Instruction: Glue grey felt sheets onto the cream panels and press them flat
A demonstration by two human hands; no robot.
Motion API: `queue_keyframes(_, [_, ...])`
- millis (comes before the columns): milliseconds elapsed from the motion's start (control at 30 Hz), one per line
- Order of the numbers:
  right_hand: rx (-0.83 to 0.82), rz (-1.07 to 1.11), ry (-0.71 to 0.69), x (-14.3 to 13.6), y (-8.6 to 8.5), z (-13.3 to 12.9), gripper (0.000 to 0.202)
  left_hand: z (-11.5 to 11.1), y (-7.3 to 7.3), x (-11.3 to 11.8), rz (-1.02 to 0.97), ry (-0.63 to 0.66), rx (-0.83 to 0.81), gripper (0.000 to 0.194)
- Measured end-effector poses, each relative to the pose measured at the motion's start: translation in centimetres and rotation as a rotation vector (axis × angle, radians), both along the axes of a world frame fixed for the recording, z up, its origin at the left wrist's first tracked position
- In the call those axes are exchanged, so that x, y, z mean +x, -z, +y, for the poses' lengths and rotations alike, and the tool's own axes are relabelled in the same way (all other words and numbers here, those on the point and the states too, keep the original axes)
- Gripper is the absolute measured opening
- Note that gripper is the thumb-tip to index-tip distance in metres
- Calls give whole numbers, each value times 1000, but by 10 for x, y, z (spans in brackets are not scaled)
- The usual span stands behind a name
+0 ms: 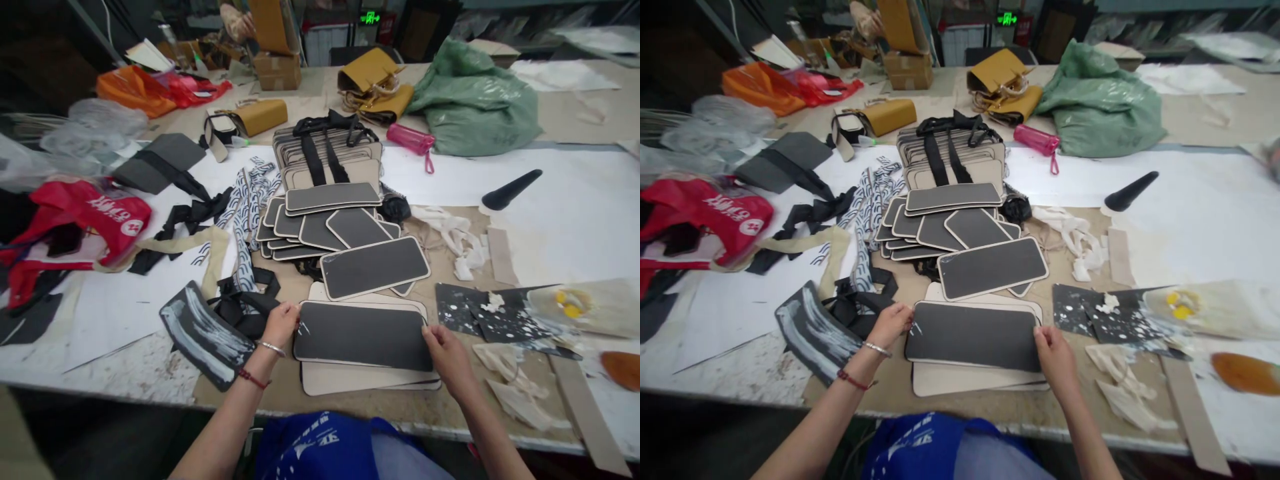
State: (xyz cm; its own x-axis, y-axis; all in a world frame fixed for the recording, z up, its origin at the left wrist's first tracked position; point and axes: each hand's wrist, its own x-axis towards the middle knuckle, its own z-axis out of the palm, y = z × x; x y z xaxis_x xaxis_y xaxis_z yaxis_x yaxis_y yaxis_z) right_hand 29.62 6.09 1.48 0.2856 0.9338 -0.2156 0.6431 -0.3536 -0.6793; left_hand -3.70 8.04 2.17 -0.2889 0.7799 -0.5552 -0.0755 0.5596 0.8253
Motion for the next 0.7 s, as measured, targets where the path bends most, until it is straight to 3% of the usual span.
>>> queue_keyframes(133, [-16,1,5,0,0,0,41,-12,0,2,-3,11,54,31])
queue_keyframes(233, [-40,-2,17,-1,-2,0,41,-16,4,2,180,65,81,25])
queue_keyframes(367, [-43,-14,5,-1,-3,0,42,-15,8,3,392,89,50,15])
queue_keyframes(700, [-36,-142,-46,-3,5,3,35,-13,3,5,541,120,-31,12])
